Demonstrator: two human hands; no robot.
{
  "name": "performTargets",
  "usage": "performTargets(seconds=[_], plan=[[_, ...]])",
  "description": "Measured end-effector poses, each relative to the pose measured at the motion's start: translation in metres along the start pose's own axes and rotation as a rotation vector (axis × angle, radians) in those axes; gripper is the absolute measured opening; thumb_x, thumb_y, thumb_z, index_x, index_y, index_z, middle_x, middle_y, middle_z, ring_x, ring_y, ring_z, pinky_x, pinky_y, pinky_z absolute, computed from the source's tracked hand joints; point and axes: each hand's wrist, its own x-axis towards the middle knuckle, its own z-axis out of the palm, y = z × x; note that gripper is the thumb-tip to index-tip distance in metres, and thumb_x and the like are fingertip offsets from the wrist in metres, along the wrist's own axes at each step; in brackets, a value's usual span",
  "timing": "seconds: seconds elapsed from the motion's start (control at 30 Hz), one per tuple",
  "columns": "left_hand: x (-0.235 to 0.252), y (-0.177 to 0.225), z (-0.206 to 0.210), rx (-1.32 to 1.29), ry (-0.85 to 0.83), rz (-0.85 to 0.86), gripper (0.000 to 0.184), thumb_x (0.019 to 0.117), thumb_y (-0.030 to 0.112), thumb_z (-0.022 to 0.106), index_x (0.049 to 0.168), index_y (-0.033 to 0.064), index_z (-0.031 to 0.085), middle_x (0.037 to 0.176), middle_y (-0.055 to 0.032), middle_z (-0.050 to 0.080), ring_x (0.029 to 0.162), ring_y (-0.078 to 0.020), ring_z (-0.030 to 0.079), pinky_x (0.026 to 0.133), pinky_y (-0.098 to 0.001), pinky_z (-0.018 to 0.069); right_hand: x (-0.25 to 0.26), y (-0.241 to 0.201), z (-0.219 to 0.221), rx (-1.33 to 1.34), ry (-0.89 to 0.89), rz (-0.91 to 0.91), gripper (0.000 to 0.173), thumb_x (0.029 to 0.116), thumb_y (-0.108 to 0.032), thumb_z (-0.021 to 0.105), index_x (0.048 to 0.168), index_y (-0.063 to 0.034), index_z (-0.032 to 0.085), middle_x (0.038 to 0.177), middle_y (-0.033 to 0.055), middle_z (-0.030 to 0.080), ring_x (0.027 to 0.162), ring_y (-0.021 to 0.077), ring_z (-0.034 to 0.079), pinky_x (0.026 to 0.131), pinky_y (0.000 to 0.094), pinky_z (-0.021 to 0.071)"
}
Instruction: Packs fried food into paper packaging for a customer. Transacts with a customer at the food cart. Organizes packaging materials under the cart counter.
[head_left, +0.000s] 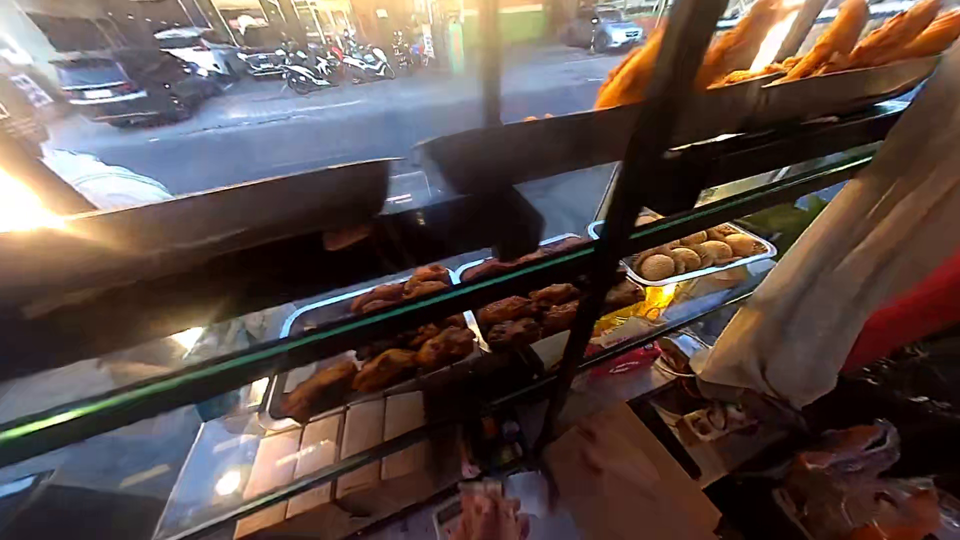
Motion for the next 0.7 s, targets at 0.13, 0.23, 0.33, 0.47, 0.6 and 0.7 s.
performTargets(seconds=[0.13, 0.23, 0.33, 0.47, 0.6, 0.7], plan=[[0.023, -0.032, 0.071, 0.141, 0.137, 0.007, 0.018, 0.0977, -0.001, 0.06, 0.114, -0.0075, 0.057, 0.097, -0.0185, 0.075, 0.079, -0.0259, 0.074, 0.073, -0.0403, 0.0631, 0.092, 0.005, -0.042, 0.296, 0.259, 0.053, 0.044, 0.1117, -0.03, 0.042, 0.143, 0.0003, 0.048, 0.107, 0.0178, 0.07, 0.085, 0.0247, 0.071, 0.074, 0.0408, 0.0597], [0.034, -0.046, 0.095, 0.151, 0.225, 0.032, 0.028, 0.0891, -0.001, 0.072, 0.113, -0.0078, 0.059, 0.093, -0.0186, 0.074, 0.077, -0.0248, 0.074, 0.069, -0.039, 0.063, 0.125, 0.024, -0.027, 0.438, 0.31, 0.006, 0.036, 0.1107, -0.021, 0.045, 0.137, 0.0034, 0.051, 0.093, 0.015, 0.068, 0.073, 0.0194, 0.067, 0.066, 0.0354, 0.0574], [0.046, -0.054, 0.112, 0.175, 0.326, 0.013, 0.035, 0.0824, 0.004, 0.082, 0.108, -0.0072, 0.061, 0.083, -0.0156, 0.072, 0.07, -0.0219, 0.071, 0.064, -0.0371, 0.0615, 0.117, 0.051, -0.02, 0.505, 0.299, -0.024, 0.04, 0.112, -0.026, 0.042, 0.139, 0.0032, 0.049, 0.088, 0.0141, 0.066, 0.07, 0.0207, 0.066, 0.063, 0.0379, 0.0572], [0.063, -0.066, 0.128, 0.203, 0.378, 0.015, 0.036, 0.0823, 0.007, 0.084, 0.106, -0.0082, 0.061, 0.082, -0.0158, 0.071, 0.068, -0.0209, 0.07, 0.064, -0.0362, 0.0611, 0.063, 0.094, -0.029, 0.427, 0.201, 0.054, 0.041, 0.1118, -0.029, 0.042, 0.137, 0.0023, 0.052, 0.089, 0.0165, 0.066, 0.072, 0.0258, 0.067, 0.064, 0.0439, 0.0577], [0.075, -0.088, 0.15, 0.203, 0.417, 0.026, 0.036, 0.0814, 0.006, 0.085, 0.106, -0.0086, 0.062, 0.083, -0.0167, 0.07, 0.07, -0.0213, 0.07, 0.064, -0.0361, 0.0612, 0.002, 0.104, -0.046, 0.316, 0.068, 0.047, 0.049, 0.1081, -0.047, 0.047, 0.128, -0.0036, 0.061, 0.094, 0.0117, 0.072, 0.076, 0.0247, 0.072, 0.067, 0.0436, 0.0612], [0.079, -0.101, 0.163, 0.237, 0.391, 0.032, 0.043, 0.0801, 0.009, 0.086, 0.111, -0.0082, 0.062, 0.088, -0.0165, 0.07, 0.075, -0.0209, 0.07, 0.068, -0.0366, 0.0613, -0.022, 0.09, -0.038, 0.406, 0.158, -0.235, 0.04, 0.0929, -0.033, 0.073, 0.118, -0.0017, 0.067, 0.094, 0.0086, 0.074, 0.081, 0.0188, 0.073, 0.072, 0.0365, 0.0627]])
